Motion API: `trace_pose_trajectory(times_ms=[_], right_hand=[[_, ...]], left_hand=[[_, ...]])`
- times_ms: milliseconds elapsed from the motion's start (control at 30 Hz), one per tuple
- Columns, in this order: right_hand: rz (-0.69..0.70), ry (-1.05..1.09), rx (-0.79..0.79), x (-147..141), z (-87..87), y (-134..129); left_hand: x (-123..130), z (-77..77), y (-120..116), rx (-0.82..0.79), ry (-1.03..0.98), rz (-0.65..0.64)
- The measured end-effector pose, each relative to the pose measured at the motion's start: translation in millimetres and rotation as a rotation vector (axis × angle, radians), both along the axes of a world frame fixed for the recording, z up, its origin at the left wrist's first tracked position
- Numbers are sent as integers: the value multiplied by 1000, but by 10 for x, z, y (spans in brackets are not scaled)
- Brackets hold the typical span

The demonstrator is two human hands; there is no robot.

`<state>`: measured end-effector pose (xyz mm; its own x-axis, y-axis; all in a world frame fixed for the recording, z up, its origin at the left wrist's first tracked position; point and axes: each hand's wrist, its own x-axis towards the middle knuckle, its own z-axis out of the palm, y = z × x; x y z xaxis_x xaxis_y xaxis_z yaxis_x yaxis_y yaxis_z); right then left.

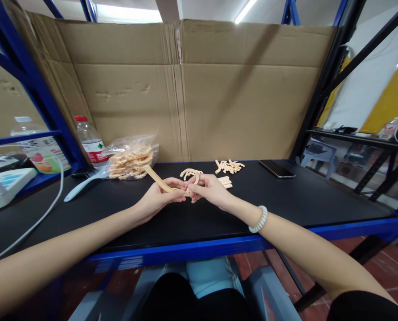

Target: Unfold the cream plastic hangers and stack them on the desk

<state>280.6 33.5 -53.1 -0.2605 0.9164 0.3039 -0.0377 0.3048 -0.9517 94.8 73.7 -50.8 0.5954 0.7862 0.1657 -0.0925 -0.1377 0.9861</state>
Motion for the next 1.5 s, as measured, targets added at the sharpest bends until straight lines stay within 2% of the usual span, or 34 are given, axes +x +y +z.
trace_pose_trajectory(times_ms=[100,200,300,367,433,467,567,733,900,1000,1133,1200,1333,1433,1500], right_hand=[[26,6,5,-19,3,-8],[18,10,12,58,34,79],[-180,-67,108,334,88,297],[-409,-265,261,602,120,479],[-576,-657,413,862,132,645],[-607,-854,462,968,127,714],[-518,-1249,503,1151,76,866],[-441,-1455,507,1179,-28,1049],[-398,-1438,571,1194,-54,1101],[-392,-1297,627,1187,-20,1049],[-477,-1121,614,1183,50,1006],[-434,-1140,561,1202,62,1011],[-255,-1267,452,1243,40,1015],[-214,-1310,494,1218,25,994],[-246,-1336,537,1176,18,979]], left_hand=[[3,3,-18,48,32,-36],[4,-10,-7,36,33,-15],[5,-22,14,-44,-7,29],[6,-20,19,-87,-25,30],[9,-13,15,-119,-32,18],[10,-8,10,-131,-34,12],[15,-1,0,-150,-28,5],[23,-7,10,-153,-21,-1],[28,-8,22,-173,-43,-10],[21,-1,22,-182,-57,-11],[10,8,19,-180,-65,-22],[8,8,20,-173,-62,-32],[9,0,21,-164,-63,-42],[13,0,19,-164,-66,-42],[18,4,19,-173,-64,-42]])
